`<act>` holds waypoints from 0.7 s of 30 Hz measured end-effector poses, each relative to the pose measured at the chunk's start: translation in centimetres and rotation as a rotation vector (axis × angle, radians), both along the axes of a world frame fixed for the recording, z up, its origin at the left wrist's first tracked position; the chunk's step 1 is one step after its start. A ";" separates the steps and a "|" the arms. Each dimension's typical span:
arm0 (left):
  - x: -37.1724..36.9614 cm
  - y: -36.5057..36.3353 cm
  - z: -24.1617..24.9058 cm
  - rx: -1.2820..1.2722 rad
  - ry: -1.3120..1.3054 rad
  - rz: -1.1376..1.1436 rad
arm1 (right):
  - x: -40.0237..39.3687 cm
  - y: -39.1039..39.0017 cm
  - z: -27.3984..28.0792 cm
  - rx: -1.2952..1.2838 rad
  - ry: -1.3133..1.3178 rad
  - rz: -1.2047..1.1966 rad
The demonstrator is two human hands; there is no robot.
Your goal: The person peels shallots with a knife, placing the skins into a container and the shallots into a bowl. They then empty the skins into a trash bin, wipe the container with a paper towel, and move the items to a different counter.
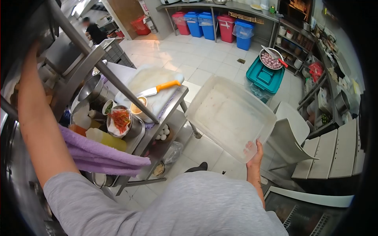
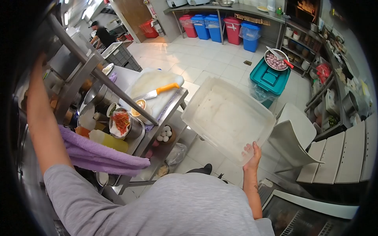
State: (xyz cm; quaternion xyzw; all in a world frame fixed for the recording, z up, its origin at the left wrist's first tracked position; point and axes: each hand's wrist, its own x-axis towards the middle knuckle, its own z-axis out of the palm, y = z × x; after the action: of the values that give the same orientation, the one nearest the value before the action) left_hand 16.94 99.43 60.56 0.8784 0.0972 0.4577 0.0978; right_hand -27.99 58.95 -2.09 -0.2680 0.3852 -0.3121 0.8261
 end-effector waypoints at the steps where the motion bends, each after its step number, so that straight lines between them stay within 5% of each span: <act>1: 0.2 -0.2 0.0 -0.003 -0.006 -0.005 | -0.1 -0.1 0.1 -0.006 0.017 -0.016; 21: 1.5 -1.8 -1.1 -0.032 -0.023 -0.051 | -1.3 -1.4 -0.8 -0.025 0.125 -0.125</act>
State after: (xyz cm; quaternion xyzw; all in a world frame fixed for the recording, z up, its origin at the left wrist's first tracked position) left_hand 18.41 97.58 59.41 0.8735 0.0810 0.4637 0.1243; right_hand -29.27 57.53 -2.88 -0.2729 0.4479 -0.3504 0.7760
